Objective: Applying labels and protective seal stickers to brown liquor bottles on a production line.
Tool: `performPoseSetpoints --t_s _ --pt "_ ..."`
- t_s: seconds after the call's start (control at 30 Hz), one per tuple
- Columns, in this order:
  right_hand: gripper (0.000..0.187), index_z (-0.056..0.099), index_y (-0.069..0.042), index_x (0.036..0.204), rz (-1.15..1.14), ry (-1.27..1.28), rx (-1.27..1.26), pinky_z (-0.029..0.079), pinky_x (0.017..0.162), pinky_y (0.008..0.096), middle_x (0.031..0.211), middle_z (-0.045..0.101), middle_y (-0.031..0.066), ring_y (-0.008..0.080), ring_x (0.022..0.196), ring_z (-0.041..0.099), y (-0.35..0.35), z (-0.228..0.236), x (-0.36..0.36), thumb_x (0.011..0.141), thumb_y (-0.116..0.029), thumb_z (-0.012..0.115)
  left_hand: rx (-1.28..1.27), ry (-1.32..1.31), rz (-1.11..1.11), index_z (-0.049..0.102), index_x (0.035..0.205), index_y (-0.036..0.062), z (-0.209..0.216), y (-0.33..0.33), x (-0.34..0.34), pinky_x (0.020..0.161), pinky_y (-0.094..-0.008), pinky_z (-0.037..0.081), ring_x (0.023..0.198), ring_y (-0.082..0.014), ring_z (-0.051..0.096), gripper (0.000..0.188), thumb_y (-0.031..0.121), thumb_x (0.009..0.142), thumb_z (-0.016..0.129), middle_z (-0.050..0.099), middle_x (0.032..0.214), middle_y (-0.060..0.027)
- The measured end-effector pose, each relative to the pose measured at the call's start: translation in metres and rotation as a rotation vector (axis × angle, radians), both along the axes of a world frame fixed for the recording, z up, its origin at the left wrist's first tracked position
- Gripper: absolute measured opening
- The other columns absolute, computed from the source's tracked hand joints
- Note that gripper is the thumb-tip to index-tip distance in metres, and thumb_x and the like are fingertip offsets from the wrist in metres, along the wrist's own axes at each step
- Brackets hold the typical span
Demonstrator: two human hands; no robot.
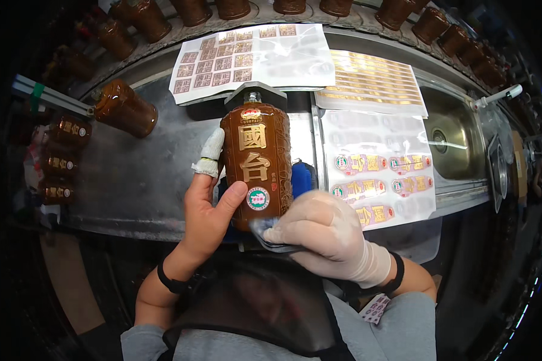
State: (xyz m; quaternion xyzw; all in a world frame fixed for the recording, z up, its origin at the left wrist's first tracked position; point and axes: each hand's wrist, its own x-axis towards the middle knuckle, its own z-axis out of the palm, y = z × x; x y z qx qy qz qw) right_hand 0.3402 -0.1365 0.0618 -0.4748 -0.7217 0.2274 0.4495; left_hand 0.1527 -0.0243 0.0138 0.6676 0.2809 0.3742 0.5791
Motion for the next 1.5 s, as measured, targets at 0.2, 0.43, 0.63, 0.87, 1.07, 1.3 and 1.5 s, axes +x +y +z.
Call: performPoseSetpoints --t_s 0.2,0.43,0.63,0.87,1.07,1.3,1.5 --pt "0.019 0.063 -0.001 0.100 -0.613 0.609 -0.332 0.050 0.071 0.0220 0.087 0.066 0.0019 0.0056 0.080 0.060 0.027 -0.027 0.010 0.086 -0.007 0.073 0.287 0.148 0.044 0.046 0.144 -0.0016 -0.003 0.012 -0.003 0.115 -0.0442 0.028 0.139 -0.0377 0.040 0.061 0.018 0.091 0.068 0.039 0.151 -0.0280" --pt "0.021 0.060 -0.001 0.103 -0.591 0.536 -0.299 0.050 0.075 0.0222 0.090 0.066 0.0022 0.0064 0.085 0.060 0.016 -0.029 0.015 0.087 -0.003 0.072 0.949 0.591 -0.180 0.072 0.120 0.0193 0.035 0.032 0.001 0.113 -0.0656 0.003 0.145 -0.0454 0.027 0.042 0.048 0.096 0.052 0.033 0.158 -0.0213" --pt "0.019 0.062 0.000 0.101 -0.596 0.673 -0.360 0.050 0.073 0.0216 0.091 0.066 0.0031 0.0066 0.082 0.060 0.009 -0.022 0.015 0.086 -0.002 0.072 1.026 0.648 -0.359 0.074 0.116 0.0276 0.043 0.016 -0.016 0.112 -0.0684 0.000 0.146 -0.0475 0.024 0.037 0.049 0.097 0.051 0.046 0.152 -0.0126" --pt "0.019 0.064 0.000 0.100 -0.552 0.629 -0.348 0.050 0.076 0.0234 0.092 0.066 0.0035 0.0081 0.084 0.061 0.001 -0.028 0.009 0.084 -0.004 0.073 0.905 0.576 -0.204 0.072 0.120 0.0162 -0.001 0.032 -0.033 0.113 -0.0660 -0.002 0.147 -0.0470 0.019 0.060 0.061 0.099 0.038 0.027 0.160 -0.0211" --pt "0.017 0.064 0.000 0.099 -0.530 0.727 -0.342 0.050 0.077 0.0226 0.092 0.066 0.0028 0.0075 0.085 0.061 0.011 -0.019 -0.001 0.085 -0.001 0.073 0.873 0.551 -0.118 0.071 0.123 0.0151 0.004 0.052 -0.011 0.113 -0.0653 -0.002 0.148 -0.0444 0.017 0.057 0.057 0.100 0.039 0.027 0.160 -0.0199" --pt "0.032 0.069 -0.004 0.096 -0.352 0.021 0.058 0.050 0.070 0.0324 0.088 0.065 0.0074 0.0230 0.081 0.064 0.020 -0.003 0.009 0.067 0.010 0.073 0.828 0.488 -0.349 0.074 0.117 0.0159 0.001 0.004 -0.039 0.111 -0.0687 -0.003 0.147 -0.0501 0.016 0.052 0.054 0.099 0.044 0.033 0.158 -0.0205" --pt "0.028 0.070 -0.005 0.090 0.097 -0.201 0.135 0.050 0.072 0.0399 0.087 0.065 0.0065 0.0278 0.081 0.064 0.015 0.011 0.000 0.063 -0.002 0.075 0.554 0.063 -0.052 0.076 0.104 0.0047 0.031 0.030 -0.052 0.103 -0.0553 0.034 0.122 -0.0436 0.054 0.028 0.023 0.092 0.060 0.060 0.128 -0.0260"
